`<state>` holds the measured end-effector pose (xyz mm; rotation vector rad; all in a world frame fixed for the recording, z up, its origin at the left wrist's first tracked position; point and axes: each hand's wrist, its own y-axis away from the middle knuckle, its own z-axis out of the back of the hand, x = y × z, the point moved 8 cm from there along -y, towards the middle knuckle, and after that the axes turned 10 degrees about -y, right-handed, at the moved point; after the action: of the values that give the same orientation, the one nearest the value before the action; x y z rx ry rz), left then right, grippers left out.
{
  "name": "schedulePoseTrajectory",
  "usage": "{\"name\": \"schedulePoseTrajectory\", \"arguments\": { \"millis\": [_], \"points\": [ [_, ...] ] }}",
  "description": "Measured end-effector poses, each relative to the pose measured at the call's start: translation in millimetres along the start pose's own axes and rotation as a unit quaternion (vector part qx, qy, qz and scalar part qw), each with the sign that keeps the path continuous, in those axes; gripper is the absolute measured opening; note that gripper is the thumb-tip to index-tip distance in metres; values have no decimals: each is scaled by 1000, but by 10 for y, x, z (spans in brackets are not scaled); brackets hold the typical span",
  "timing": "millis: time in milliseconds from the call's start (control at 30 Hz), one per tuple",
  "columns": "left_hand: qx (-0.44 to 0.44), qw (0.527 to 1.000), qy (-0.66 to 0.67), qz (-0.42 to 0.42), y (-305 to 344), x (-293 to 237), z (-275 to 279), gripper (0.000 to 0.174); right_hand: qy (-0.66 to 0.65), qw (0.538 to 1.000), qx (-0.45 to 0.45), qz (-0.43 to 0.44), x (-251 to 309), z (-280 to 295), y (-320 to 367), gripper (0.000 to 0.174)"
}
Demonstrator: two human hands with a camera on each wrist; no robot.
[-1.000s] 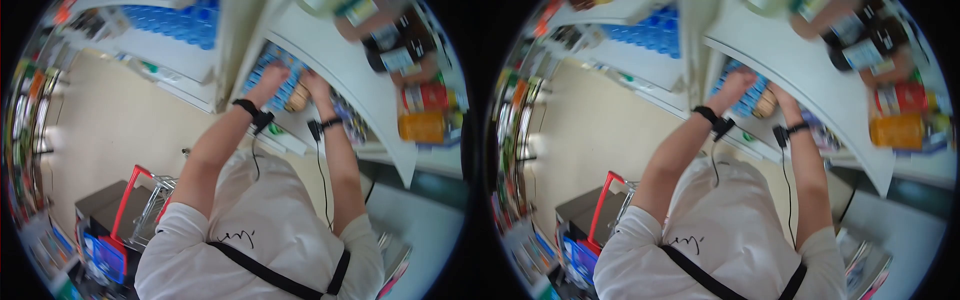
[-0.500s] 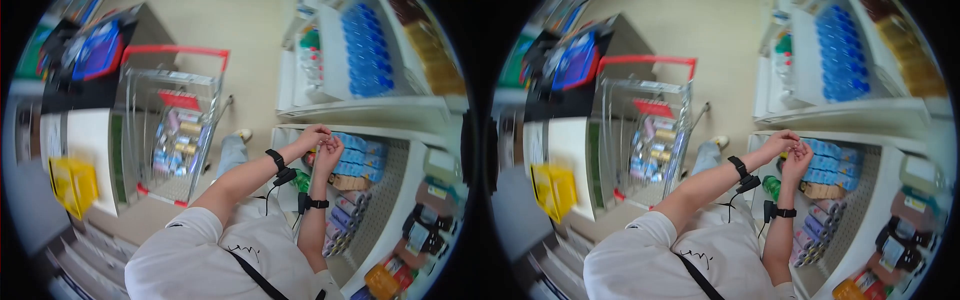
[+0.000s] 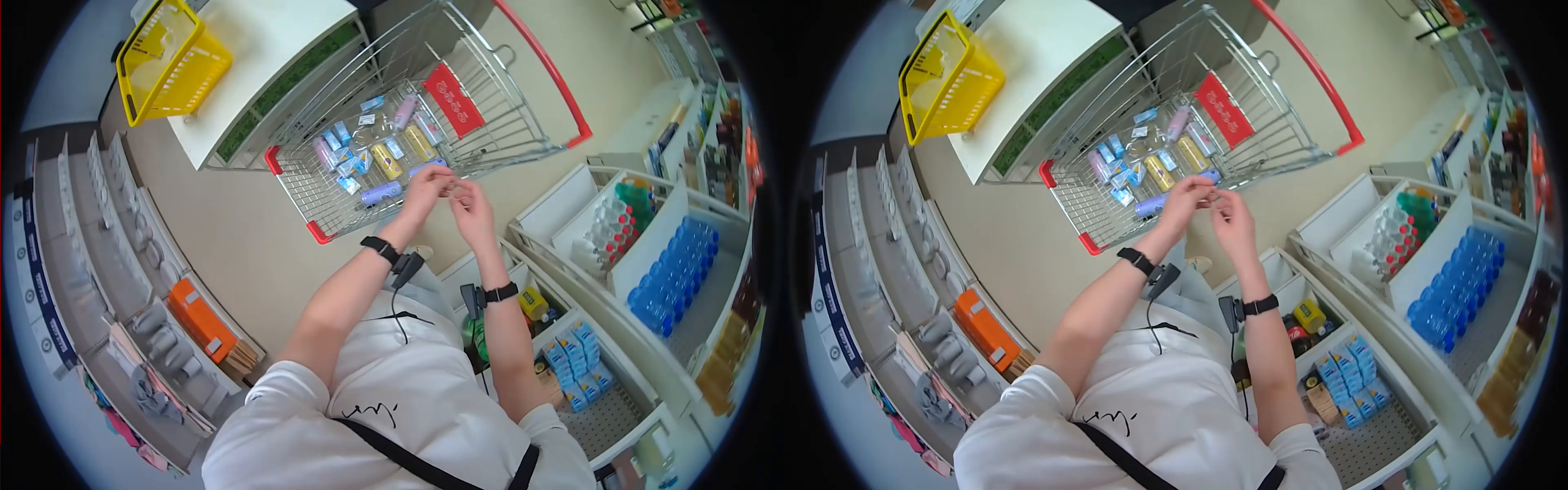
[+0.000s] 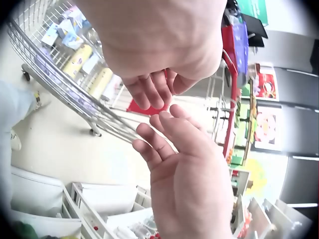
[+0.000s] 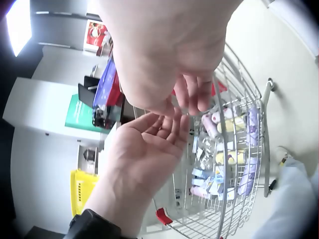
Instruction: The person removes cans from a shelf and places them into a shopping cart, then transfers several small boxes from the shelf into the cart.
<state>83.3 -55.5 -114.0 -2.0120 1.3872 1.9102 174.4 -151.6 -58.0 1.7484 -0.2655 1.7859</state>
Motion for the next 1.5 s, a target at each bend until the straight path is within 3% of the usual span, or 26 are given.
{"name": "schedulePoseTrajectory", "arguments": {
  "millis": [133,200,367,433,600,700,833,967,1067,1133,1233,1267,1333,1400,1500],
  "points": [
    [-167,984,9,56,-216,340,1195,19,73,990,112,-44,-353,-808,-665,34],
    [-227,969,1,98,-316,632,1746,23,115,961,228,-109,-691,-1278,-913,35],
    [-271,941,-28,202,-536,1462,2873,31,81,927,247,-270,-2043,-1990,-1482,36],
    [-301,908,-117,268,-524,1684,3216,35,75,902,226,-359,-2433,-2125,-1555,39],
    [-309,882,-154,322,-614,2039,3661,40,30,883,177,-433,-3088,-2413,-1593,33],
    [-336,878,-172,295,-754,2089,3771,46,-2,877,118,-466,-3085,-2591,-1676,39],
    [-342,883,-203,249,-1024,2358,3803,52,59,888,116,-441,-3300,-2792,-1829,47],
    [-353,848,-267,292,-1163,2602,3850,52,146,905,64,-394,-3559,-2888,-1895,55],
    [-362,851,-223,309,-1185,2755,3869,51,112,885,76,-445,-3681,-2876,-1814,59],
    [-360,855,-202,314,-1182,2741,3815,51,93,876,74,-467,-3548,-2764,-1759,62],
    [-356,881,-105,294,-1048,2441,3676,51,-84,867,-10,-491,-2724,-2471,-1656,56],
    [-346,887,-110,286,-1001,2255,3576,51,-89,870,-21,-484,-2533,-2352,-1621,56],
    [-411,877,-70,238,-810,1814,3435,47,-163,874,-18,-457,-2167,-2167,-1559,62],
    [-367,908,-70,192,-731,1475,3288,45,-209,878,-29,-431,-1759,-1900,-1474,66],
    [-282,951,-70,107,-714,924,3022,41,-341,870,47,-354,-993,-1554,-1304,59]
  ]
}}
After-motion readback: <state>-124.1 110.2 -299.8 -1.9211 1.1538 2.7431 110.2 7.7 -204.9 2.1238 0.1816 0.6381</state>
